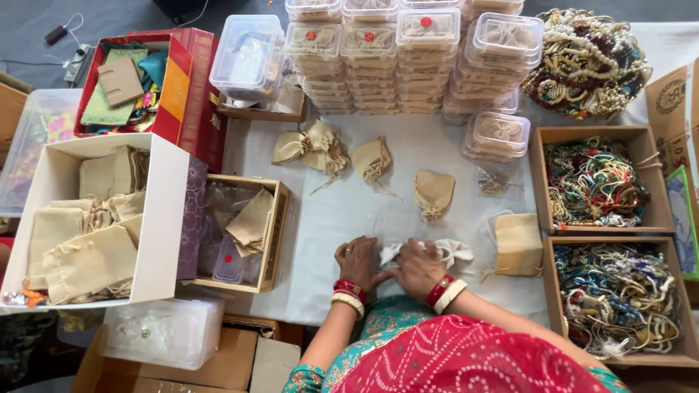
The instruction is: The person places small cloth pouches into clear plastic containers, closes the lids, and stacks them on the table. They also wipe the containers with a white cloth and move them into a cardboard box.
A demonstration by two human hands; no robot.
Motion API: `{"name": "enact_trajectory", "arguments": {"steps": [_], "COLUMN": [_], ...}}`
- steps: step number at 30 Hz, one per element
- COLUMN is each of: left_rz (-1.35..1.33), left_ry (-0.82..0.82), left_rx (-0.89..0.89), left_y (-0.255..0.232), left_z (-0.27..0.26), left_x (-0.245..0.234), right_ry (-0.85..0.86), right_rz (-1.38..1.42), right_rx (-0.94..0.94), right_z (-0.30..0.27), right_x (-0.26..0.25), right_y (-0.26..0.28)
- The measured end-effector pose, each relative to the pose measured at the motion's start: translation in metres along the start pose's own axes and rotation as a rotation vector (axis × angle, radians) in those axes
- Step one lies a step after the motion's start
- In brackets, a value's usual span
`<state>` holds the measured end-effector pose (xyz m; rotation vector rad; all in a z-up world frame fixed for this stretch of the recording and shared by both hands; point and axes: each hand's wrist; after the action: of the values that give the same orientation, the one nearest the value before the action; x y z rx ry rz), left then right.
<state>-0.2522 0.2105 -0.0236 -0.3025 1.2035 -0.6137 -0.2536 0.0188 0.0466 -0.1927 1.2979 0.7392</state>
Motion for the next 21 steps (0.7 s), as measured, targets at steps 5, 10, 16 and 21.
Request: {"name": "enact_trajectory", "arguments": {"steps": [5, 10, 16, 21], "left_rz": [-0.035, 0.152, -0.003, -0.062], "left_ry": [0.030, -0.042, 0.047, -0.011], "left_rx": [0.004, 0.079, 0.047, 0.000], "left_y": [-0.001, 0.051, 0.010, 0.000], "left_z": [0.003, -0.027, -0.005, -0.001], "left_x": [0.000, 0.060, 0.009, 0.000], "right_ry": [-0.089, 0.061, 0.259, 0.042], "right_rz": [-0.211, 0.017, 0.009, -0.329], "right_rx": [0.113, 0.126, 0.127, 0.076], "right_z": [0.011, 0.022, 0.010, 0.004], "right_x": [0.034, 0.045, -0.008, 0.022], "right_y": [-0.004, 0.016, 0.002, -0.006]}}
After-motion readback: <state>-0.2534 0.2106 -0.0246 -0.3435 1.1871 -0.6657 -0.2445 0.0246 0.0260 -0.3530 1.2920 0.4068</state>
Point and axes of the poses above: each hand's wrist, its own z-axis towards the middle knuckle, its own x-axis out of the palm, y = z × x, and after that the axes turned 10 degrees about -y, right-handed
